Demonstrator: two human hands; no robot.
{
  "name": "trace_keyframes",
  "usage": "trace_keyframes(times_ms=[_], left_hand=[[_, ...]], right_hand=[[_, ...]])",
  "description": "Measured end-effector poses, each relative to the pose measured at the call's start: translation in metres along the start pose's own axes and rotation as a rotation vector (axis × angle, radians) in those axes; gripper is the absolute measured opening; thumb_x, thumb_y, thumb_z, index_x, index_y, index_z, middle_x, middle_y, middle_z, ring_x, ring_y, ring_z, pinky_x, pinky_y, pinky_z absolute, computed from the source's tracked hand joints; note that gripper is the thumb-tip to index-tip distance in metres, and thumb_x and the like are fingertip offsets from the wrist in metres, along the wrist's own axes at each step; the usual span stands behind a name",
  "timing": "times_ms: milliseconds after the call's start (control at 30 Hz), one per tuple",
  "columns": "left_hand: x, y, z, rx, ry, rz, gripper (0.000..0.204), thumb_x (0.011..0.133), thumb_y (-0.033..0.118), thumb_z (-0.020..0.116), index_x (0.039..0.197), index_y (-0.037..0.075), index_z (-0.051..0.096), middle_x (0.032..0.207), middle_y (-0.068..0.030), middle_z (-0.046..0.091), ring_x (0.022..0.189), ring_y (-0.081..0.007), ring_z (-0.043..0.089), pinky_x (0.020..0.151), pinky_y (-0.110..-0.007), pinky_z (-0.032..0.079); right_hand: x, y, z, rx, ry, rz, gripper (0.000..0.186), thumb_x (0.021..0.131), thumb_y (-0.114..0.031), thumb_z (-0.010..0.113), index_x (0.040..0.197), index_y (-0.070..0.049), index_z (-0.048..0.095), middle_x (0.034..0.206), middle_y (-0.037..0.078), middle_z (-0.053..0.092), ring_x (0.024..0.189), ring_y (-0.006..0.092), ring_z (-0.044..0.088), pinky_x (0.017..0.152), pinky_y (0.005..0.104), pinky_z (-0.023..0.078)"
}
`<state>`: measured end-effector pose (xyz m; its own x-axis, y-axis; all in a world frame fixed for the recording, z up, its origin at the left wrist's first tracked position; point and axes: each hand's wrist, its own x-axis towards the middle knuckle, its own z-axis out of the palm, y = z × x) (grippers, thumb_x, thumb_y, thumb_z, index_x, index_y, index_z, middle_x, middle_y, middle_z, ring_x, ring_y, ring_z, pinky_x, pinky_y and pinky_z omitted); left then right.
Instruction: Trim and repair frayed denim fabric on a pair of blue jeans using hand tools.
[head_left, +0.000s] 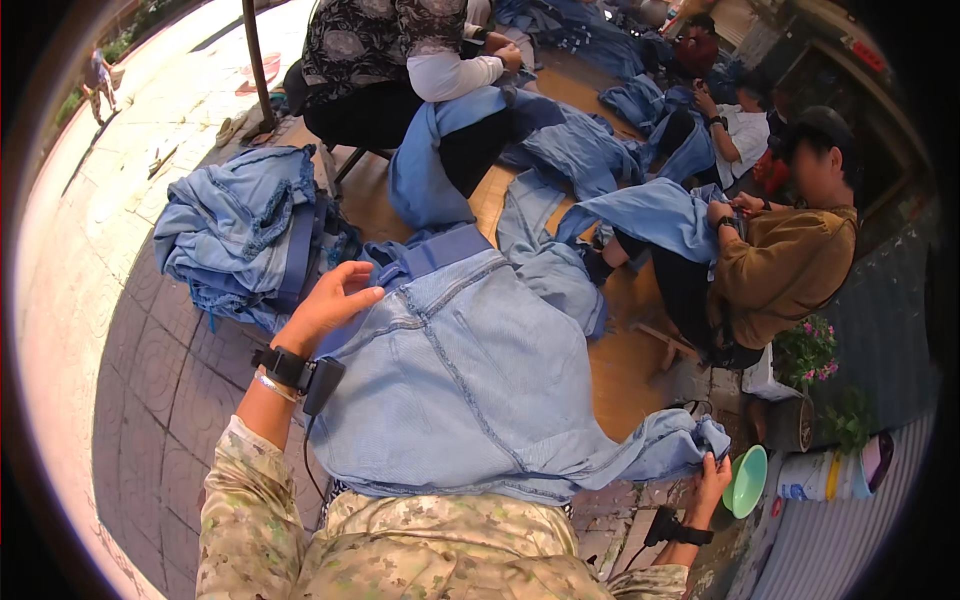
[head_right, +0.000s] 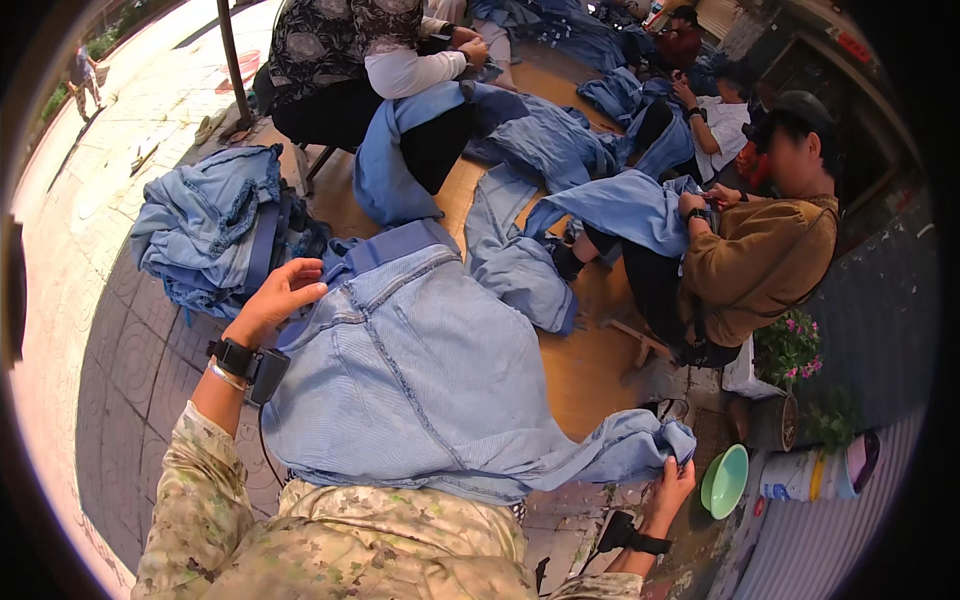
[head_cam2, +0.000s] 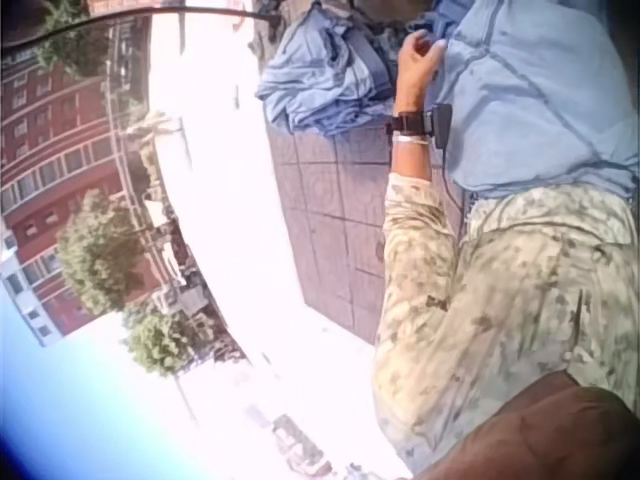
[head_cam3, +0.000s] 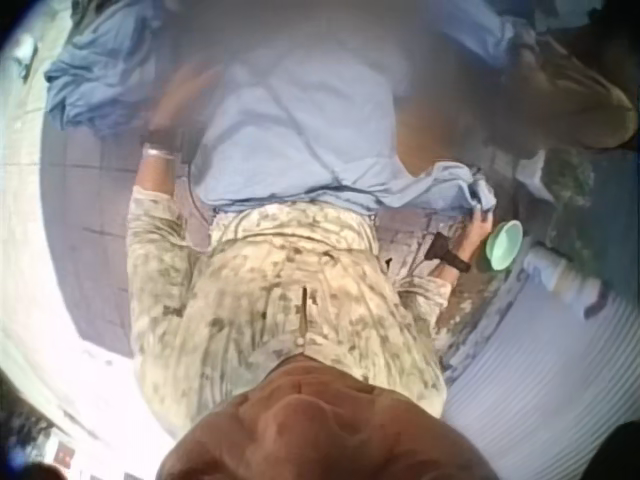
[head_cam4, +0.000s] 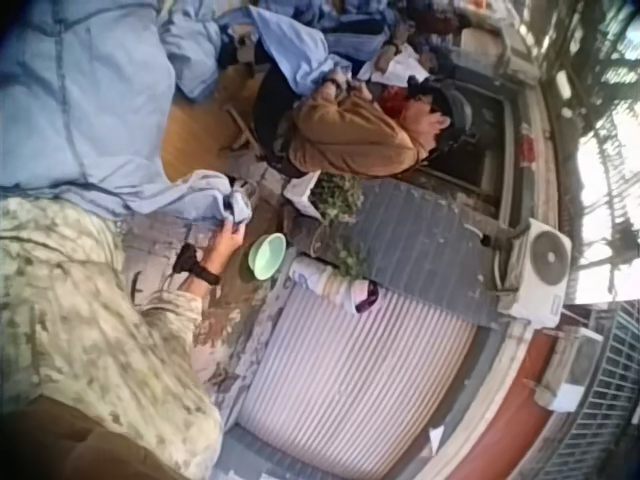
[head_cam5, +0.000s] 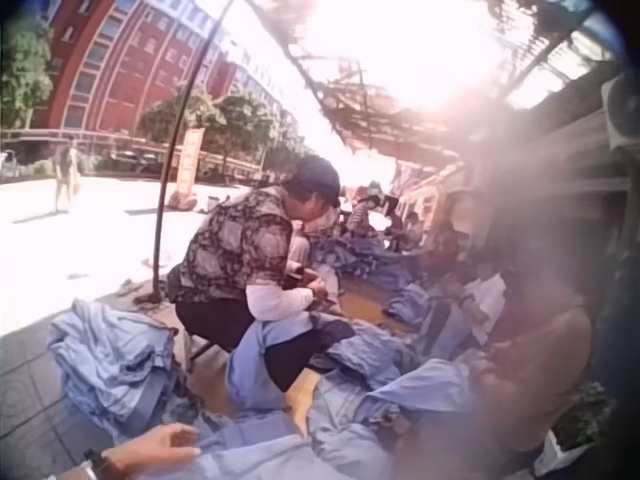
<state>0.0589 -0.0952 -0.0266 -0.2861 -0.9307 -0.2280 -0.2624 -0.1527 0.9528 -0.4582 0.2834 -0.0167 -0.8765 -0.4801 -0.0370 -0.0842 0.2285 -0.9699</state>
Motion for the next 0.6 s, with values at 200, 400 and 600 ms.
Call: trace_keyframes(times_ms=[200,400,600], left_hand=[[0.045,-0.014,0.008,-0.201,-0.401,-0.068,0.071,0.075,0.013,0.078,0.134,-0.001,0.043,0.126,-0.0097,0.054,0.115,-0.0174,0.052,0.102,-0.029,0.038],[0.039,-0.009,0.000,-0.293,-0.312,-0.199,0.053,0.075,0.012,0.078,0.122,0.001,0.054,0.107,-0.0028,0.063,0.094,-0.0107,0.058,0.087,-0.023,0.045],[0.036,-0.014,-0.008,-0.309,-0.348,-0.196,0.038,0.076,0.016,0.078,0.108,0.003,0.061,0.097,0.0007,0.064,0.085,-0.0062,0.057,0.077,-0.020,0.045]], right_hand=[[-0.012,0.020,-0.032,0.083,0.133,0.086,0.007,0.092,-0.012,0.057,0.098,-0.009,0.055,0.067,-0.007,0.044,0.044,0.0025,0.032,0.039,0.0208,0.023],[-0.009,0.046,-0.039,0.077,0.232,0.212,0.006,0.092,-0.013,0.058,0.095,-0.011,0.053,0.062,-0.008,0.039,0.042,0.0031,0.029,0.037,0.0217,0.021],[0.023,0.023,0.001,-0.066,-0.035,-0.114,0.022,0.091,-0.007,0.058,0.113,-0.001,0.056,0.091,-0.001,0.059,0.071,0.0067,0.053,0.063,0.0212,0.044]])
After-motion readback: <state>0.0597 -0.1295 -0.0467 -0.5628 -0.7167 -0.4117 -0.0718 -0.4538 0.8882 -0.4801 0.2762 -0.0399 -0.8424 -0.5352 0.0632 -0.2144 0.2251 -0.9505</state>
